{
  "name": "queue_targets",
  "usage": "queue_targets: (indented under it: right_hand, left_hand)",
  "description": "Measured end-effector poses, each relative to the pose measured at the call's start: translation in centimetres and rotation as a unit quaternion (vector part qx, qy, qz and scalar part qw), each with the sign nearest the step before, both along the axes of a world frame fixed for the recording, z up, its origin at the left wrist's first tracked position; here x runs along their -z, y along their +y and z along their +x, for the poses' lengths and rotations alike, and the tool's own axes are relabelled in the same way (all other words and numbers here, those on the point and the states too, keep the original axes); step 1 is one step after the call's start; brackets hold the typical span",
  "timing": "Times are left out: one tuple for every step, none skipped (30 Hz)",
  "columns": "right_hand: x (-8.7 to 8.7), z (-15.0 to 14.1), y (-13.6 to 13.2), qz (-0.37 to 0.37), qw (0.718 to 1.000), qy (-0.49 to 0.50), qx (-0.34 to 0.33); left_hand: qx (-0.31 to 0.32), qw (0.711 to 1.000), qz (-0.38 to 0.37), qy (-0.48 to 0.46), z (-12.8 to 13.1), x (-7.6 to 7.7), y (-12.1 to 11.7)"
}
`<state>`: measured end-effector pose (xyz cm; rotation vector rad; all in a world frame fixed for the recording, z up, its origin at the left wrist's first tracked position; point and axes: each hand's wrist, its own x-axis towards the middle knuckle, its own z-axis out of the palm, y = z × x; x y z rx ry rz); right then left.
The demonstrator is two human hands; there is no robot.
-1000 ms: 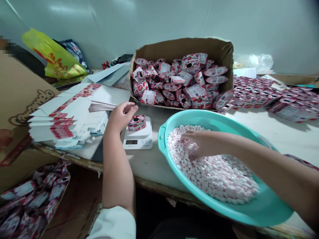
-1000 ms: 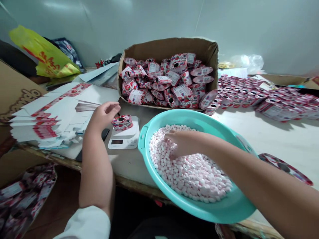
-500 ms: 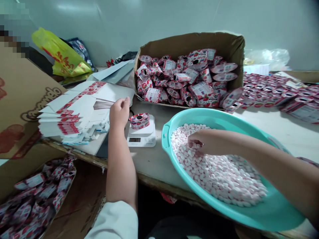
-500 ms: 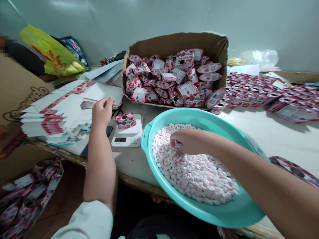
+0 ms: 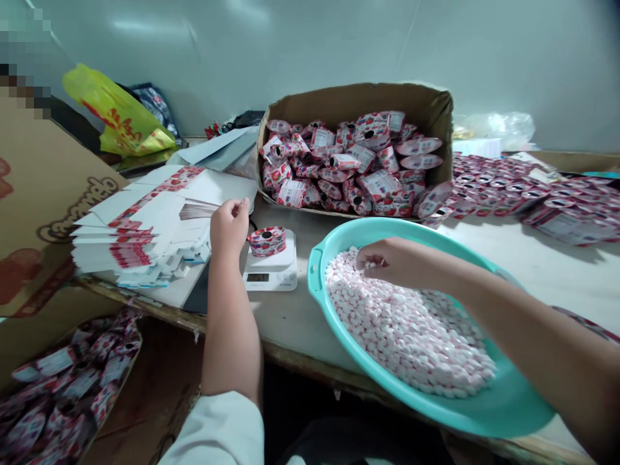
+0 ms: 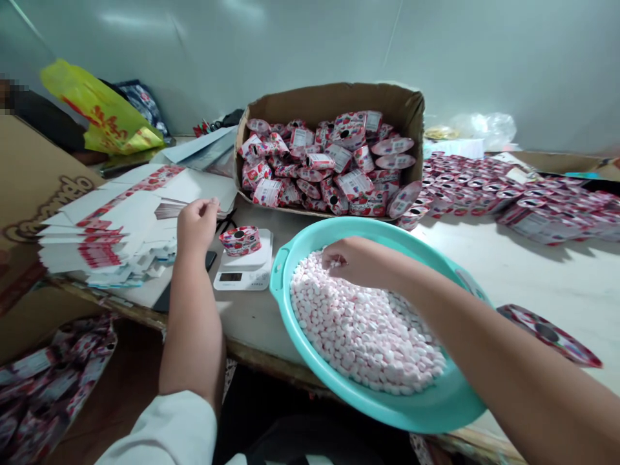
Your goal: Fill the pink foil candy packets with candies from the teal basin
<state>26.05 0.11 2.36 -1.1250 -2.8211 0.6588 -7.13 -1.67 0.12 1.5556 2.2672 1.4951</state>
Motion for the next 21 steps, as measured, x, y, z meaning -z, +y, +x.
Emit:
queue_targets:
  right_hand:
    - [-0.1,0.0,0.1,0.007,1.000,0.011,0.010]
    - [-0.3,0.0,0.2,0.016,0.999,0.022,0.025]
    - [-0.3,0.1,0.3,0.026,0.998,0.035,0.043]
    - [-0.4,0.1,0.3,0.037,0.996,0.050,0.059]
    - [-0.4,0.1,0.4,0.048,0.994,0.065,0.071]
    - [-0.4,0.1,0.5,0.058,0.992,0.082,0.079]
    - [-0.5,0.1,0.6,0.066,0.989,0.102,0.082]
    - [-0.4,0.0,0.6,0.070,0.987,0.122,0.080]
    - [-0.4,0.0,0.6,0.070,0.984,0.143,0.076]
    - [-0.5,-0.1,0.5,0.068,0.982,0.162,0.070]
    - [-0.5,-0.1,0.5,0.065,0.979,0.180,0.065]
    - [-0.5,-0.2,0.4,0.062,0.977,0.196,0.061]
    - [-0.6,-0.3,0.3,0.061,0.974,0.210,0.059]
    - [-0.6,-0.3,0.2,0.064,0.971,0.221,0.058]
    - [-0.7,-0.4,0.1,0.071,0.969,0.228,0.058]
    - [-0.8,-0.4,0.0,0.079,0.968,0.231,0.056]
    - [-0.9,-0.4,-0.1,0.091,0.967,0.233,0.052]
    - [-0.9,-0.4,-0.2,0.103,0.966,0.232,0.045]
    - [-0.9,-0.4,-0.2,0.116,0.966,0.230,0.035]
    - [-0.8,-0.4,-0.2,0.128,0.965,0.226,0.024]
    - [-0.8,-0.4,-0.2,0.138,0.965,0.224,0.013]
  left_hand:
    - [0.003,1.000,0.011,0.004,0.2,-0.2,0.0]
    - [0.012,0.999,0.028,0.011,0.5,-0.4,-0.1]
    - [0.030,0.998,0.050,0.022,1.0,-0.6,-0.3]
    - [0.060,0.995,0.076,0.033,1.8,-0.8,-0.4]
    - [0.102,0.989,0.097,0.040,2.9,-1.0,-0.7]
    - [0.153,0.981,0.112,0.044,4.2,-1.1,-0.9]
    - [0.213,0.970,0.114,0.040,5.7,-1.2,-1.2]
    - [0.275,0.956,0.100,0.031,7.3,-1.2,-1.5]
    - [0.327,0.941,0.077,0.023,8.9,-1.1,-1.8]
    - [0.373,0.927,0.042,0.014,10.3,-1.0,-2.1]
    - [0.400,0.917,0.002,0.001,11.6,-0.9,-2.4]
    - [0.411,0.911,-0.029,-0.009,12.5,-0.8,-2.6]
    - [0.414,0.908,-0.056,-0.020,13.2,-0.7,-2.8]
    - [0.412,0.908,-0.074,-0.032,13.6,-0.7,-2.9]
    - [0.411,0.906,-0.085,-0.044,13.8,-0.7,-2.9]
    - [0.416,0.903,-0.092,-0.056,13.8,-0.7,-2.9]
    - [0.425,0.898,-0.095,-0.069,13.7,-0.7,-2.9]
    - [0.436,0.891,-0.096,-0.080,13.6,-0.7,-2.9]
    - [0.447,0.885,-0.095,-0.087,13.6,-0.7,-2.9]
    - [0.455,0.881,-0.092,-0.093,13.6,-0.7,-2.8]
    - [0.458,0.879,-0.088,-0.100,13.6,-0.6,-2.8]
